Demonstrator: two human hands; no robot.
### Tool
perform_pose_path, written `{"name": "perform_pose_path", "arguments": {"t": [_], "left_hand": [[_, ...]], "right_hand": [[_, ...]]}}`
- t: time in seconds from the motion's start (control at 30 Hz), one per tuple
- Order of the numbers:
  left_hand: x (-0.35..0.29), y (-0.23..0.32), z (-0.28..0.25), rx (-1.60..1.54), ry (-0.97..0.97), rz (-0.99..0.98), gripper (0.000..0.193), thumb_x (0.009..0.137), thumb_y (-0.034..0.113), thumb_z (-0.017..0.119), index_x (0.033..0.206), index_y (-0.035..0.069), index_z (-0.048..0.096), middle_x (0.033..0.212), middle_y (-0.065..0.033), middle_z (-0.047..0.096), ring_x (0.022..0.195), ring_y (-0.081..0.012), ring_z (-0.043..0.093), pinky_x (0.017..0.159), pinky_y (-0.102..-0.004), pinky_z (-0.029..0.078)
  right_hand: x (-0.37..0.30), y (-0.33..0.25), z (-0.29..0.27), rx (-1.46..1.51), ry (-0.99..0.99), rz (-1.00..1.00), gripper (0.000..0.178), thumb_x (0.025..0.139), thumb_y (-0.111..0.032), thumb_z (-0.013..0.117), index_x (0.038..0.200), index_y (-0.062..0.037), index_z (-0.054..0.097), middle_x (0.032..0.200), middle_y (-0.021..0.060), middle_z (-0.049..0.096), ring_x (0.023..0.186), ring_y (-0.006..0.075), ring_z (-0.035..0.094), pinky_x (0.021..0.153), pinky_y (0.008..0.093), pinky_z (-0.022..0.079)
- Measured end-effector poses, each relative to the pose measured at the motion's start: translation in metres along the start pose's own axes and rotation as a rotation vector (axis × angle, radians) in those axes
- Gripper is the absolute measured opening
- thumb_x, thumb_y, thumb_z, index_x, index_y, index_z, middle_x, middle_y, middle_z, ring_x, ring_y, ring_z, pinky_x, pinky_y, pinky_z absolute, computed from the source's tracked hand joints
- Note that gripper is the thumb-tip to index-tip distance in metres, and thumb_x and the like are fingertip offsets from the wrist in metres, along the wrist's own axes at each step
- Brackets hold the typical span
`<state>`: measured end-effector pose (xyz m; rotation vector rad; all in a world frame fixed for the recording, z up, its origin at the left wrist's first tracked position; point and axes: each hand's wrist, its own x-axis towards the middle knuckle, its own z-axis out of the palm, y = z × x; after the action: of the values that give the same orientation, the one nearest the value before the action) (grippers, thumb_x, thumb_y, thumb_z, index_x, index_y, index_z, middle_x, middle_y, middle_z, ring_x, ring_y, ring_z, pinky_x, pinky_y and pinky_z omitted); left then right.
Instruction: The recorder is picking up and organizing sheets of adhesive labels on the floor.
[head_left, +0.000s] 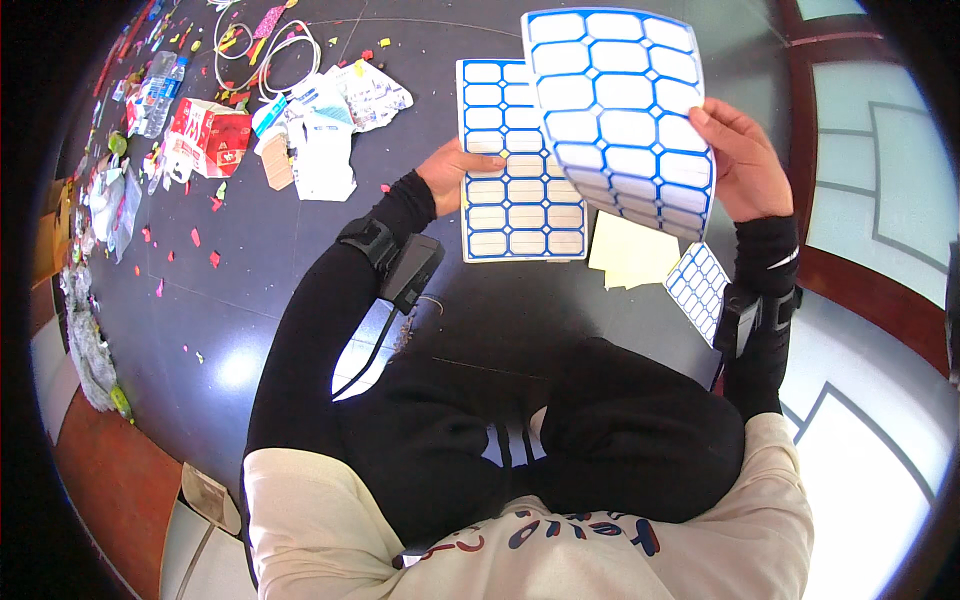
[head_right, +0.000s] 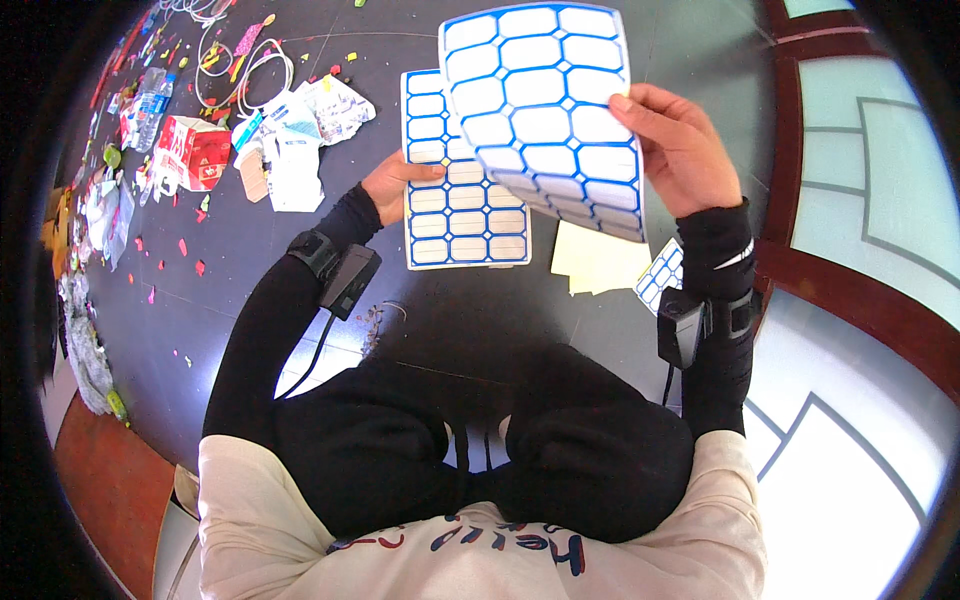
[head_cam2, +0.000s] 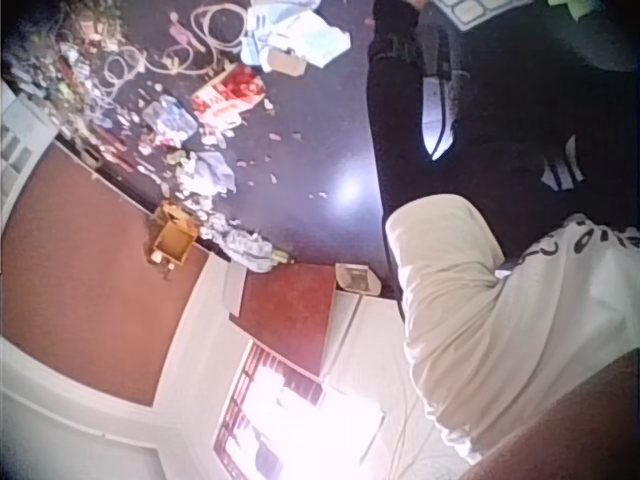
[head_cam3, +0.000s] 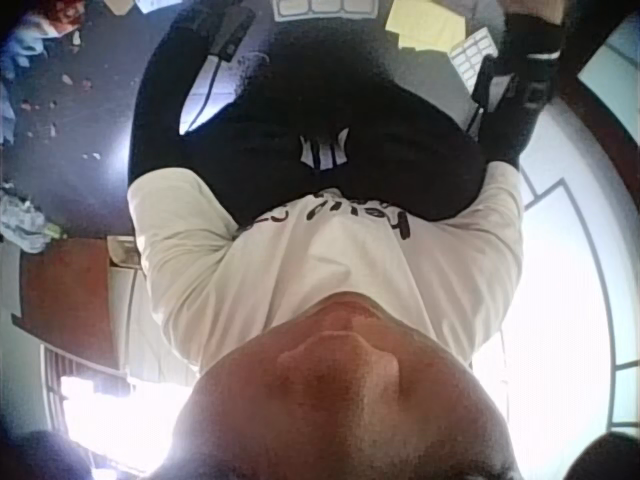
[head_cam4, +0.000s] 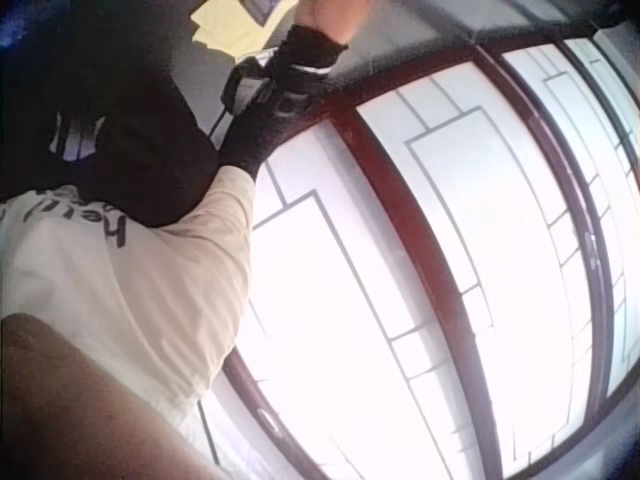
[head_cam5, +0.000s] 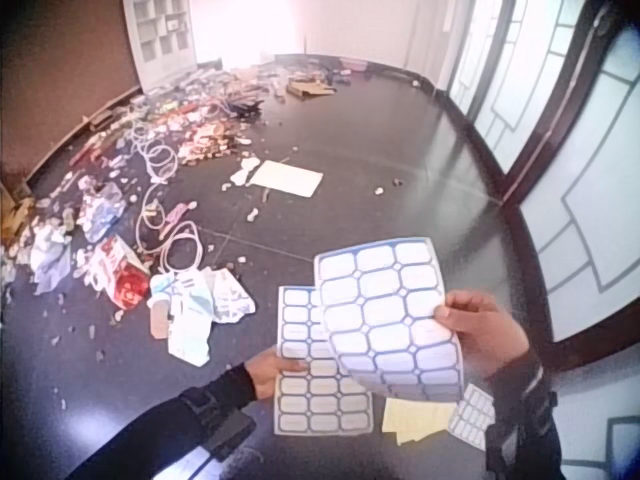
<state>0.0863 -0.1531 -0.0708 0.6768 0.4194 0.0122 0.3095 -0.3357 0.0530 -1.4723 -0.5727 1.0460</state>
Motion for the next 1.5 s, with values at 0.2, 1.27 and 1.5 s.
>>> {"name": "perform_pose_path", "arguments": {"t": [0.2, 1.27, 1.5], "left_hand": [[0.000, 0.003, -0.007, 0.040, -0.013, -0.059, 0.045, 0.078, -0.002, 0.052, 0.120, 0.000, 0.034, 0.117, -0.0173, 0.047, 0.103, -0.0290, 0.051, 0.086, -0.0413, 0.044], [0.011, -0.002, -0.037, -0.171, -0.113, -0.073, 0.051, 0.073, 0.012, 0.045, 0.121, -0.001, 0.033, 0.112, -0.0170, 0.051, 0.097, -0.0269, 0.055, 0.088, -0.0411, 0.042], [0.011, 0.003, -0.024, -0.169, 0.067, -0.119, 0.047, 0.078, 0.014, 0.046, 0.120, -0.003, 0.035, 0.114, -0.0194, 0.049, 0.102, -0.0284, 0.052, 0.089, -0.0407, 0.041]], "right_hand": [[0.010, 0.013, 0.013, 0.456, -0.271, 0.217, 0.031, 0.086, -0.021, 0.047, 0.108, 0.0010, 0.048, 0.100, 0.0094, 0.059, 0.084, 0.0176, 0.059, 0.075, 0.0295, 0.048], [0.054, 0.114, 0.041, -0.250, 0.122, -0.044, 0.021, 0.077, -0.018, 0.061, 0.087, -0.0005, 0.057, 0.070, 0.0028, 0.058, 0.060, 0.0075, 0.050, 0.052, 0.0205, 0.040], [0.055, 0.115, 0.044, -0.358, 0.108, -0.061, 0.025, 0.075, -0.018, 0.063, 0.088, 0.0017, 0.055, 0.068, 0.0068, 0.059, 0.058, 0.0104, 0.055, 0.048, 0.0214, 0.045]]}}
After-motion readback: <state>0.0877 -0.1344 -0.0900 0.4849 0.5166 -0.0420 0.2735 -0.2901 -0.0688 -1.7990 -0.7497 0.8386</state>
